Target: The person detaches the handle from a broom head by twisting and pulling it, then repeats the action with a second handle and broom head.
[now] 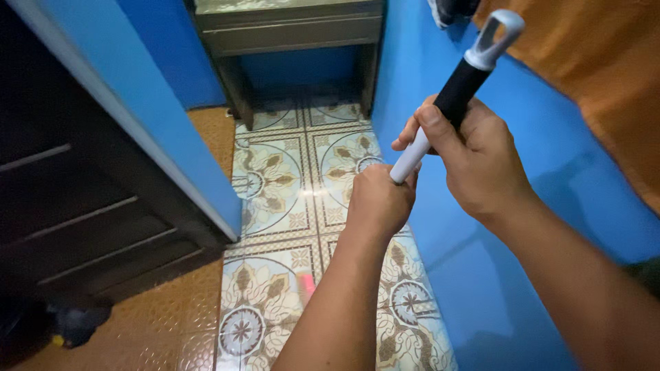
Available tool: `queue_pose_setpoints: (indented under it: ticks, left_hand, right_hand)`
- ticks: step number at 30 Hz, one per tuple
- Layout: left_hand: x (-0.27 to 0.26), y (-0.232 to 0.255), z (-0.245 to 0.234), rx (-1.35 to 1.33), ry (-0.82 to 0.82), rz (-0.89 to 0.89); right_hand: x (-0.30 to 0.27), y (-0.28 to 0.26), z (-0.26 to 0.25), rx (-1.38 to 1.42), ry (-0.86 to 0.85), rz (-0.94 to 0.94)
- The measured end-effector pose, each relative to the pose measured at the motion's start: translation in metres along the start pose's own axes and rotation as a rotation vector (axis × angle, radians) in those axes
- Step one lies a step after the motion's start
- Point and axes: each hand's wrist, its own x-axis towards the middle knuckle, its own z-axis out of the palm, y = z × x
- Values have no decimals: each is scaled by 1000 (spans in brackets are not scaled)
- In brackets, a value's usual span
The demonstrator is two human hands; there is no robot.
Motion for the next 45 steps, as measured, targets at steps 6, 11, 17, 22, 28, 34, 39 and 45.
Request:
queue_pose_setpoints:
  ticks: [6, 11, 17, 22, 28, 34, 39, 45]
  left_hand:
    - [7, 1, 0, -74, -34, -39]
    - [6, -19, -20, -205, -122, -82]
    - [10, -47, -60, -194, -96, -40]
    - [6, -69, -107, -118, -67, -77]
    - [6, -78, -151, -90, -78, -150]
    - [20, -100, -155, -42, -259, -230]
    - [51, -105, -127, 174, -270, -145]
    - [117, -102, -105, 206, -267, -104]
  right_hand:
    - [8, -10, 13, 88, -47, -44]
    - [9, -22, 47, -92, -115, -44]
    - [19, -27, 91, -14, -140, -73]
    - [22, -30, 133, 8, -128, -31]
    - [28, -23, 161, 140, -47, -40]
    - [26, -5, 155, 192, 134, -3]
    - [52, 22, 137, 290, 203, 34]
    - [112, 55, 112, 266, 193, 363]
